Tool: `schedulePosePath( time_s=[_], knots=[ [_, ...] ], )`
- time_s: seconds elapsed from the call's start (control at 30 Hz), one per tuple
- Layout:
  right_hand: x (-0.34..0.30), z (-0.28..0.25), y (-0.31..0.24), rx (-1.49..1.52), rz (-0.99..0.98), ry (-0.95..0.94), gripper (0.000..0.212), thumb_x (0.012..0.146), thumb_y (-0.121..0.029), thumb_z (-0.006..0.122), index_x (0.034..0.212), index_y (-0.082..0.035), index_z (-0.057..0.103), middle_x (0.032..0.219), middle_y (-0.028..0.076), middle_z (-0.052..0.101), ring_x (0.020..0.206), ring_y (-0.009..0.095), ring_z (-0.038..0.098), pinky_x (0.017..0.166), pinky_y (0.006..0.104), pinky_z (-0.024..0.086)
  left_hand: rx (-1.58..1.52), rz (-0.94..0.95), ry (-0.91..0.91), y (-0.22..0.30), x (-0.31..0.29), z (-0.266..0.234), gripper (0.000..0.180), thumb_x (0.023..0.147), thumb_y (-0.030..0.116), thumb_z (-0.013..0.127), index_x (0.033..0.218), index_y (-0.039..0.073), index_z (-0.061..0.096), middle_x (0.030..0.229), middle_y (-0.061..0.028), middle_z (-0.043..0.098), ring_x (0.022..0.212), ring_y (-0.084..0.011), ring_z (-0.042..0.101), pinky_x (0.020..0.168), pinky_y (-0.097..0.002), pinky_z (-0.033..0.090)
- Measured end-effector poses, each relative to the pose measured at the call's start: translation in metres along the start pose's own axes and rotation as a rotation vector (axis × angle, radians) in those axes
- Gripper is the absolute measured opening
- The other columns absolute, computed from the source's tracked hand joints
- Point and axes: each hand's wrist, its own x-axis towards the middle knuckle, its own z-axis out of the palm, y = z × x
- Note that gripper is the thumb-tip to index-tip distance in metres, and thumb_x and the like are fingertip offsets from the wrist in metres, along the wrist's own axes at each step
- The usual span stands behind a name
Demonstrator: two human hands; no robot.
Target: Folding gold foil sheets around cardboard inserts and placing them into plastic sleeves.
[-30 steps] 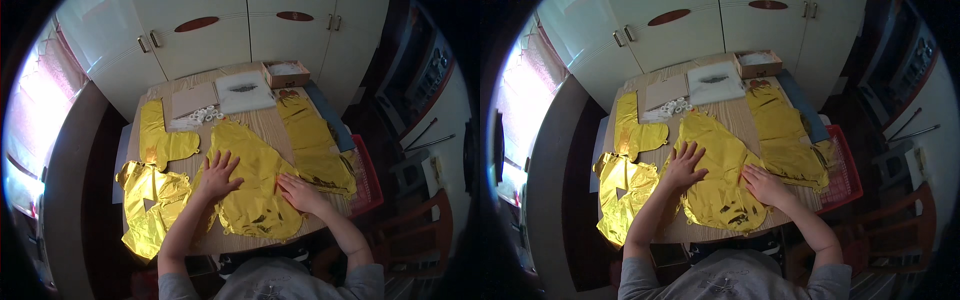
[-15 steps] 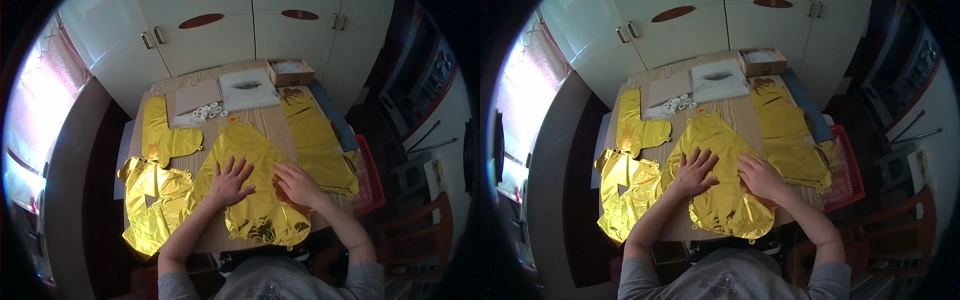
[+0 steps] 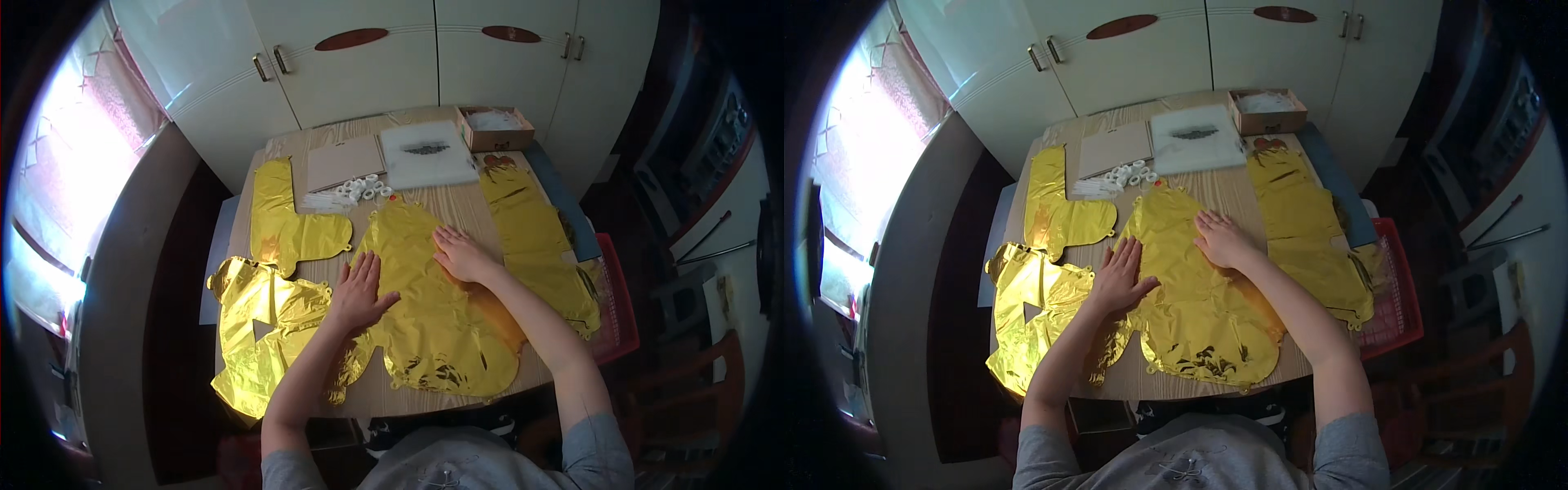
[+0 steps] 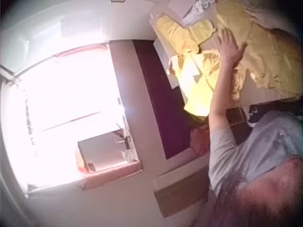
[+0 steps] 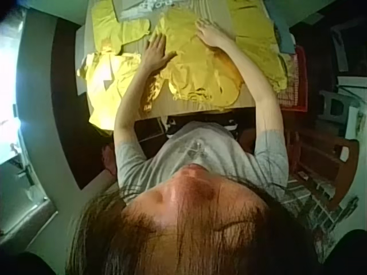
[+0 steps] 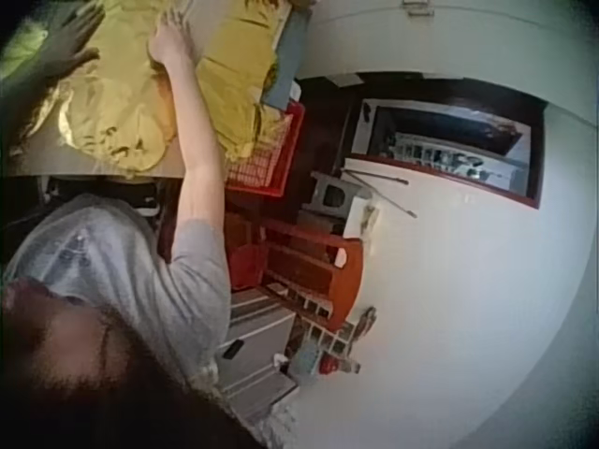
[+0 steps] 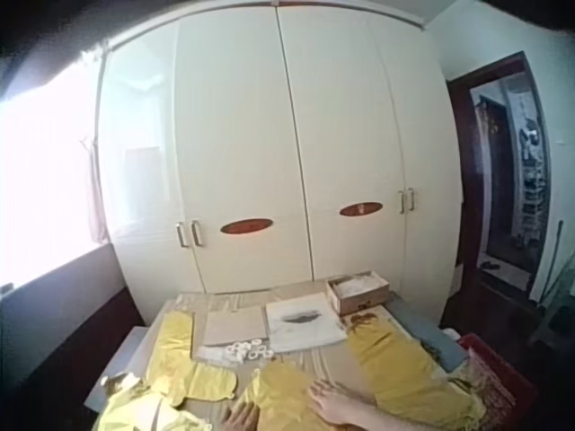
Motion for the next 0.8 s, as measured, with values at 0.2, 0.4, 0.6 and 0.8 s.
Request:
schedulePosePath(
  time_s=[0.2,0.4,0.6,0.8],
  knots=[
    [-0.004,0.001,0.000,-0.012,0.000,0.006,0.062,0.100,-0.042,0.036,0.147,-0.002,0.028,0.157,0.013,0.022,0.145,0.026,0.019,0.119,0.0415,0.014,-0.001,0.048,0.032,-0.014,0.004,0.002,0.087,0.088,0.064,0.045,0.145,0.000,0.031,0.153,-0.0202,0.028,0.144,-0.0332,0.020,0.116,-0.0509,0.013],
    [-0.023,-0.005,-0.024,-0.050,-0.116,-0.006,0.068,0.097,-0.053,0.038,0.148,-0.009,0.030,0.157,0.010,0.022,0.146,0.026,0.018,0.119,0.0465,0.011,0.022,0.054,0.037,-0.012,0.002,-0.001,0.078,0.086,0.062,0.049,0.146,0.014,0.037,0.152,-0.0204,0.030,0.144,-0.0343,0.022,0.116,-0.0538,0.013],
    [-0.027,0.006,-0.021,-0.074,-0.183,0.015,0.071,0.093,-0.060,0.040,0.149,-0.017,0.031,0.156,0.006,0.026,0.145,0.025,0.019,0.118,0.0479,0.011,-0.012,0.049,0.040,-0.008,0.002,-0.005,0.076,0.084,0.061,0.051,0.144,0.016,0.040,0.151,-0.0200,0.031,0.143,-0.0346,0.023,0.116,-0.0540,0.013],
    [-0.029,0.009,-0.021,-0.063,-0.182,0.035,0.071,0.093,-0.061,0.041,0.148,-0.017,0.033,0.155,0.006,0.028,0.145,0.024,0.020,0.118,0.0478,0.012,0.004,0.063,0.051,-0.009,0.000,-0.004,0.074,0.084,0.059,0.051,0.144,0.017,0.041,0.152,-0.0186,0.031,0.143,-0.0348,0.023,0.115,-0.0540,0.014]
  ],
)
